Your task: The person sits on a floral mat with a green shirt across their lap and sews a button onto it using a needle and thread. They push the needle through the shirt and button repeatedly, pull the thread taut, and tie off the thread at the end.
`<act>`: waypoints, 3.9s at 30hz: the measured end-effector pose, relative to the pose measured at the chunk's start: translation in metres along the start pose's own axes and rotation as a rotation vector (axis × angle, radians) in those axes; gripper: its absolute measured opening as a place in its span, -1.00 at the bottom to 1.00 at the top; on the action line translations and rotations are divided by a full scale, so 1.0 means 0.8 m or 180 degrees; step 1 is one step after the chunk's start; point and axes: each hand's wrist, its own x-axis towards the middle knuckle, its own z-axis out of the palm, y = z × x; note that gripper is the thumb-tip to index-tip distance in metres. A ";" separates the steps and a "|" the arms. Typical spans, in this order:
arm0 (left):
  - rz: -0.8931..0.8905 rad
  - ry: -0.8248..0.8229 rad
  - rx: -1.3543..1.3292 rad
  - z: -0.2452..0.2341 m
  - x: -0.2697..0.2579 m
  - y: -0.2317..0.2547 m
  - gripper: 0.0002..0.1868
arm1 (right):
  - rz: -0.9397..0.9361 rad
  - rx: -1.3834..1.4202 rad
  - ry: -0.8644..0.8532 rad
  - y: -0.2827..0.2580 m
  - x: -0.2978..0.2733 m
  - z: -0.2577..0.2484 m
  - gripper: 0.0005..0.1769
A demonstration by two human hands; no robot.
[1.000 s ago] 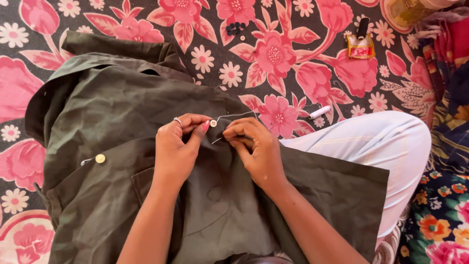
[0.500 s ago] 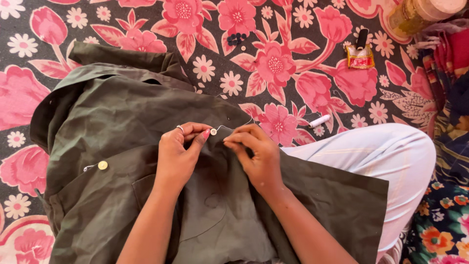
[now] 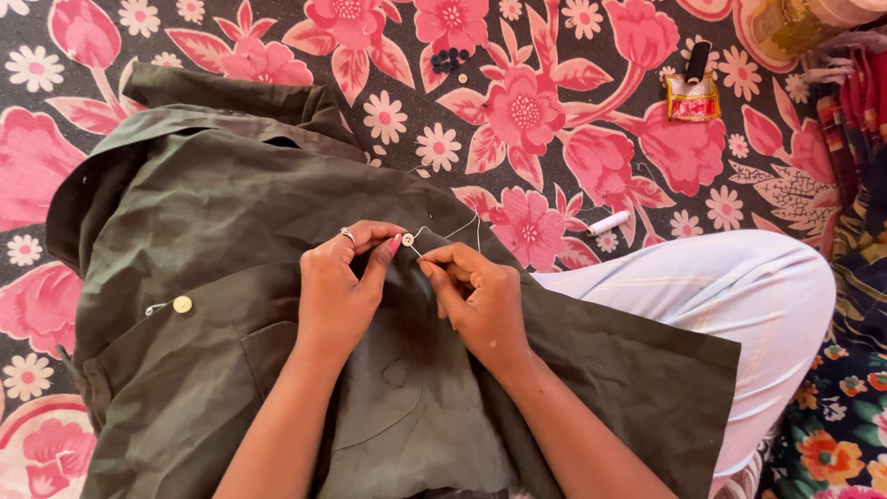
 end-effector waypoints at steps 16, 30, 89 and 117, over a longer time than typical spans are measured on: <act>0.0346 -0.0030 0.0174 0.001 -0.002 0.006 -0.87 | -0.0333 -0.0111 0.0073 0.008 0.002 0.001 -0.93; 0.1854 0.0143 0.1385 0.007 -0.010 0.030 -0.81 | -0.0450 0.0047 0.0269 0.008 -0.004 0.001 -0.98; 0.0514 0.0446 0.0240 0.008 0.004 0.012 -0.87 | -0.0812 -0.0830 -0.0290 -0.028 -0.007 -0.026 -0.72; 0.0780 -0.0158 -0.0190 0.001 0.007 0.013 -0.79 | -0.1395 -0.1190 0.0048 -0.068 0.049 -0.087 -0.82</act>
